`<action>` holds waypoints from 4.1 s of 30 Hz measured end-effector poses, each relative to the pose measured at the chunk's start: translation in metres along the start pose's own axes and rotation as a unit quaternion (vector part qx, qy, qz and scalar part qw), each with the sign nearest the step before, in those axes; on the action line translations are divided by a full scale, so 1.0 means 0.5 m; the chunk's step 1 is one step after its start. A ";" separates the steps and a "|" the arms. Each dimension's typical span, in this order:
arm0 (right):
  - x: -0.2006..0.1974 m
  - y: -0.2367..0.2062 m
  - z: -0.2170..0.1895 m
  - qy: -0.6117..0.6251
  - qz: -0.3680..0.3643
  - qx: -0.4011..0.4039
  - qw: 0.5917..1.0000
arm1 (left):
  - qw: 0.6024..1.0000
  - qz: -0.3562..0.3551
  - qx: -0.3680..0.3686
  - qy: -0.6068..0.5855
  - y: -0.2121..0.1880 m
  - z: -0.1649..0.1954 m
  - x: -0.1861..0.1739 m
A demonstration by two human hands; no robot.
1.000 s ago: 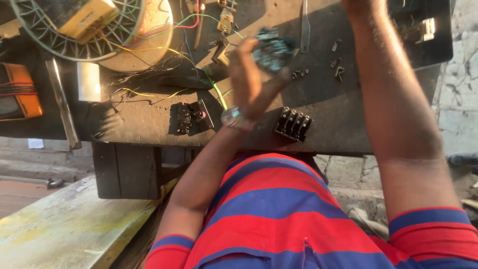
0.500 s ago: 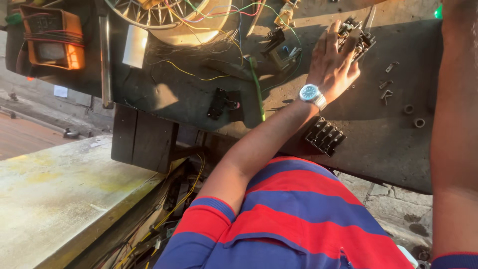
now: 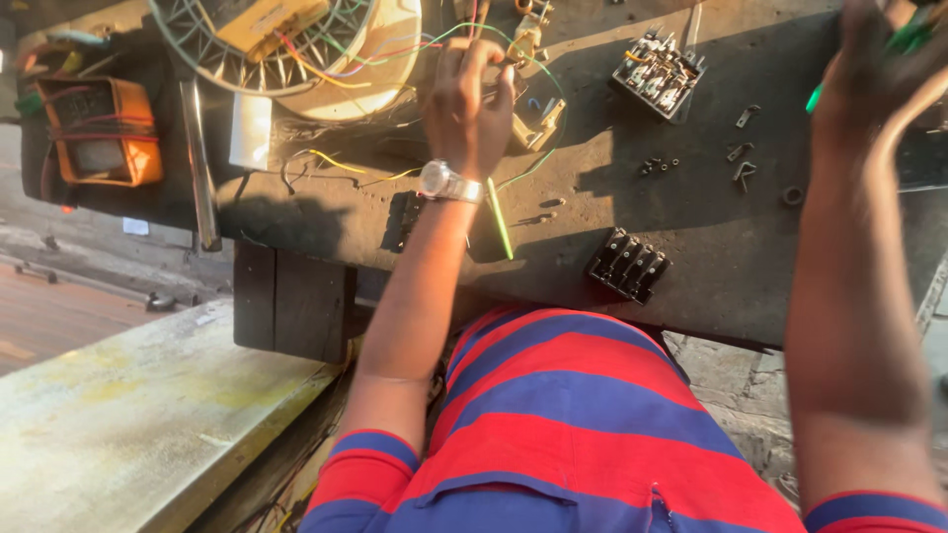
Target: The person uses a screwdriver to tighten screws on a small black electrical component held in the left hand. They repeatedly pick up small metal pieces from the table and insert them into the component, then tighten them with the screwdriver.
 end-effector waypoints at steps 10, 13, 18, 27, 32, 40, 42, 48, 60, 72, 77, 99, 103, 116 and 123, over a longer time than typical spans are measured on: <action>0.079 -0.294 -0.182 0.092 -0.260 0.014 0.961 | 0.992 -0.068 0.027 0.098 -0.081 0.021 0.054; 0.146 -0.306 -0.210 0.068 -0.297 -0.011 0.952 | 0.994 -0.054 0.068 0.063 -0.083 -0.018 0.045; 0.248 -0.291 -0.189 -0.021 -0.292 0.036 0.956 | 0.989 -0.082 0.089 0.079 -0.079 -0.088 0.003; 0.424 -0.156 -0.195 -0.108 -0.254 -0.198 0.941 | 0.996 -0.042 0.066 0.030 -0.099 -0.095 -0.053; 0.480 -0.136 -0.163 -0.100 -0.329 -0.179 0.922 | 0.999 -0.029 0.035 -0.026 -0.125 -0.097 -0.110; 0.467 -0.148 -0.156 -0.095 -0.376 -0.189 0.902 | 0.997 -0.023 0.000 -0.075 -0.159 -0.113 -0.131; 0.460 -0.152 -0.160 -0.087 -0.393 -0.183 0.897 | 0.997 -0.025 -0.002 -0.074 -0.162 -0.114 -0.129; 0.448 -0.159 -0.167 -0.091 -0.396 -0.212 0.889 | 0.997 -0.024 0.007 -0.071 -0.159 -0.117 -0.125; 0.384 -0.148 -0.204 0.075 -0.256 -0.052 0.962 | 0.997 -0.016 0.003 -0.077 -0.165 -0.106 -0.141; 0.181 -0.267 -0.353 0.594 -0.301 0.158 0.729 | 0.992 -0.019 0.041 -0.120 -0.140 -0.016 -0.182; 0.138 -0.283 -0.363 0.576 -0.289 0.143 0.751 | 0.990 -0.021 0.080 -0.115 -0.138 0.021 -0.188; 0.031 -0.424 -0.176 0.452 -0.211 0.199 0.844 | 0.948 -0.168 0.222 0.155 -0.267 0.108 -0.036; 0.038 -0.427 -0.175 0.456 -0.201 0.208 0.841 | 0.977 -0.122 0.171 0.016 -0.250 0.099 -0.054; 0.077 -0.431 -0.212 0.434 -0.235 0.298 0.817 | 0.836 -0.211 -0.121 -0.491 -0.246 0.062 -0.086; 0.089 -0.429 -0.294 0.517 -0.262 0.329 0.746 | 0.645 -0.221 -0.258 -0.684 -0.260 0.088 -0.128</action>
Point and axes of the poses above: each hand's wrist, its own y-axis towards the middle knuckle, its own x-axis out of the palm, z = x × y, the point moved 6 cm from there along y, towards the middle knuckle, and after that the axes turned 10 degrees about y, right-handed, at the moved point
